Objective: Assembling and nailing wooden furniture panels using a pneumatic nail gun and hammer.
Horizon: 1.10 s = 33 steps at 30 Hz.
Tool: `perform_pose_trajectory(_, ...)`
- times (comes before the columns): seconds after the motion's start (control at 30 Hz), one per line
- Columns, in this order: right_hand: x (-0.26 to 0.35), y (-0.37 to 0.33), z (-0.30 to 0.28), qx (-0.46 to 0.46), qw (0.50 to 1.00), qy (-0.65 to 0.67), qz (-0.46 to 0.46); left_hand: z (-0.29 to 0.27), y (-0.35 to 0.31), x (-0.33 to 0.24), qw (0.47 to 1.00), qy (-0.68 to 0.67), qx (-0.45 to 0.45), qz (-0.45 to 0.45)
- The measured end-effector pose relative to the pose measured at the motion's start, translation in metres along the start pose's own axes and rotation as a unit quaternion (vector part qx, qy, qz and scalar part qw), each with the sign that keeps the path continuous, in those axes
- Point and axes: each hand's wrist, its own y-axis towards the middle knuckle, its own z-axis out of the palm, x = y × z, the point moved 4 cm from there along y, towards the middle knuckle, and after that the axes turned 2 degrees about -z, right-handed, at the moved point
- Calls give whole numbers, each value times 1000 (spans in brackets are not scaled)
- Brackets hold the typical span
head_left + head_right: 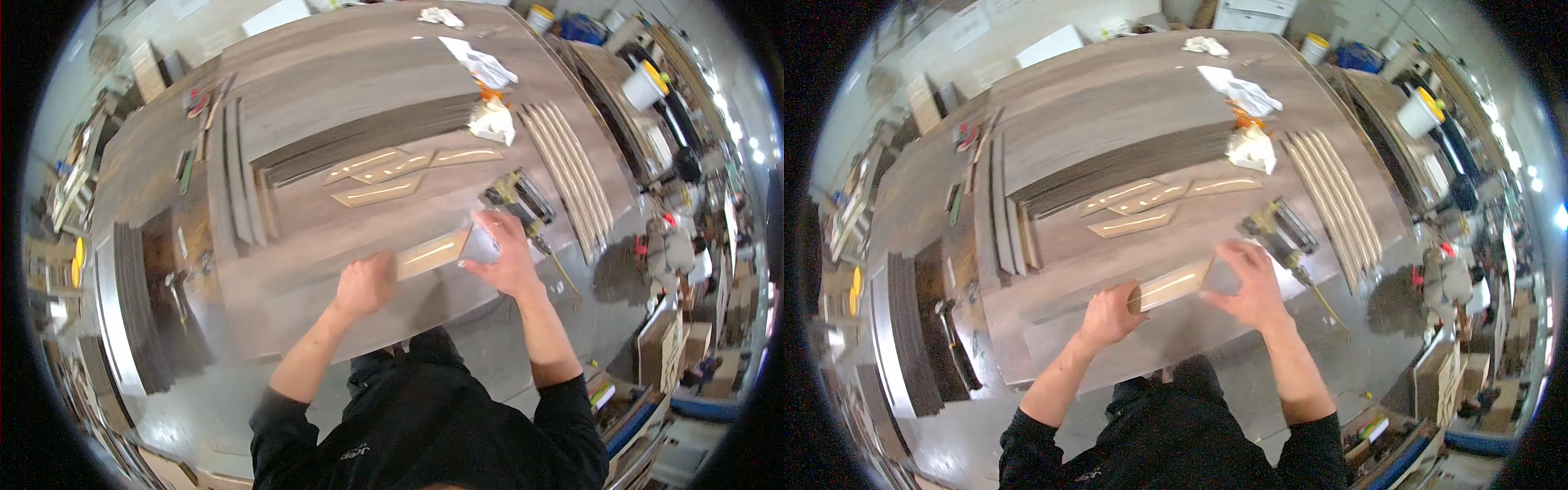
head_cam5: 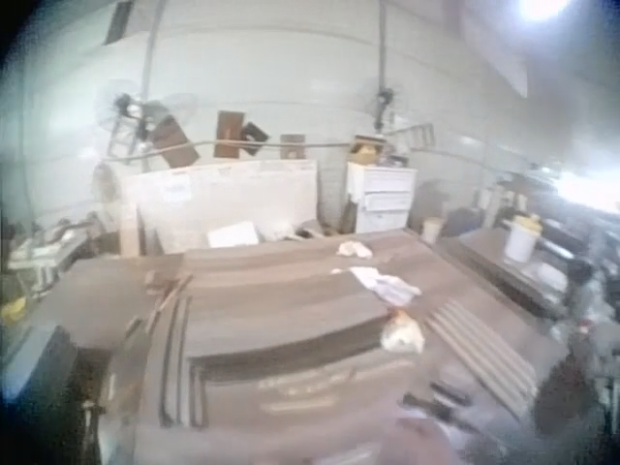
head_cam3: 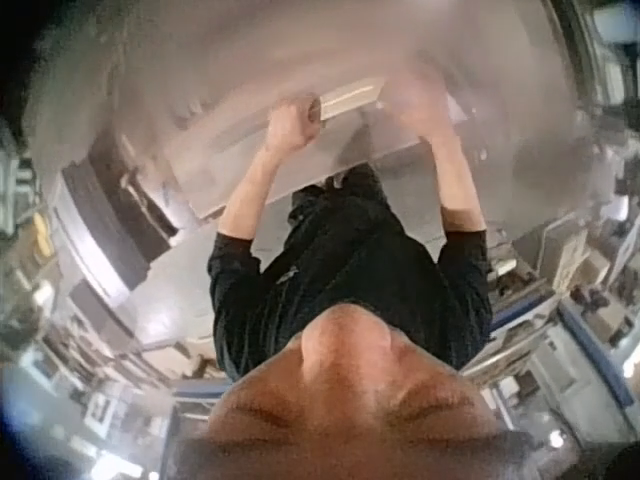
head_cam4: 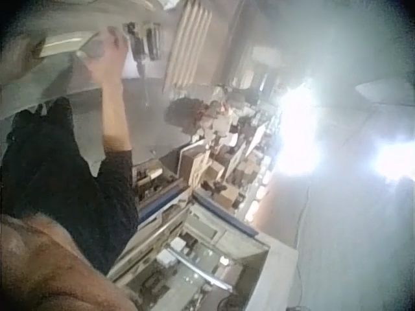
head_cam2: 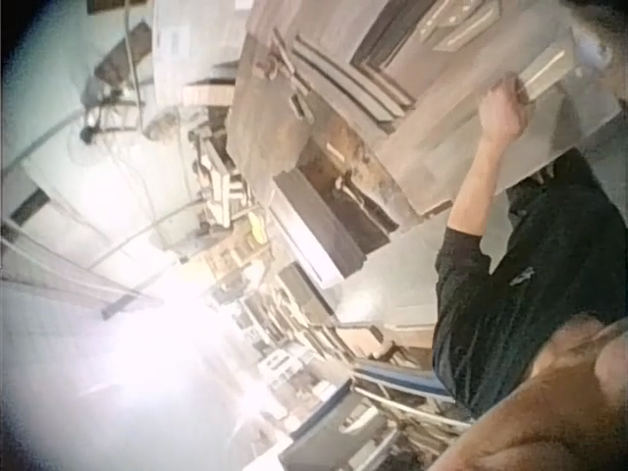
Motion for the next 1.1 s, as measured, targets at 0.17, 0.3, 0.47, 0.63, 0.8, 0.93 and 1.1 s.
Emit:
perform_pose_trajectory(0.17,-10,-73,60,-183,791,501,301,53,9,-67,975,-130,172,-43)
perform_pose_trajectory(0.3,-24,-87,76,-215,669,612,362,82,16,-94,930,-275,238,-51)
perform_pose_trajectory(0.47,-70,-82,70,-263,663,552,431,85,49,-87,978,-130,159,45)
perform_pose_trajectory(0.63,-93,-73,83,-61,859,261,435,87,110,-43,995,53,-24,86)
perform_pose_trajectory(0.8,-96,-59,96,-70,926,92,359,101,134,-35,992,68,-20,109)
perform_pose_trajectory(0.93,-94,-51,96,-29,910,118,396,101,138,-31,994,60,-13,93)
perform_pose_trajectory(1.1,-99,-45,100,-49,914,117,386,100,138,-30,995,42,-12,90)
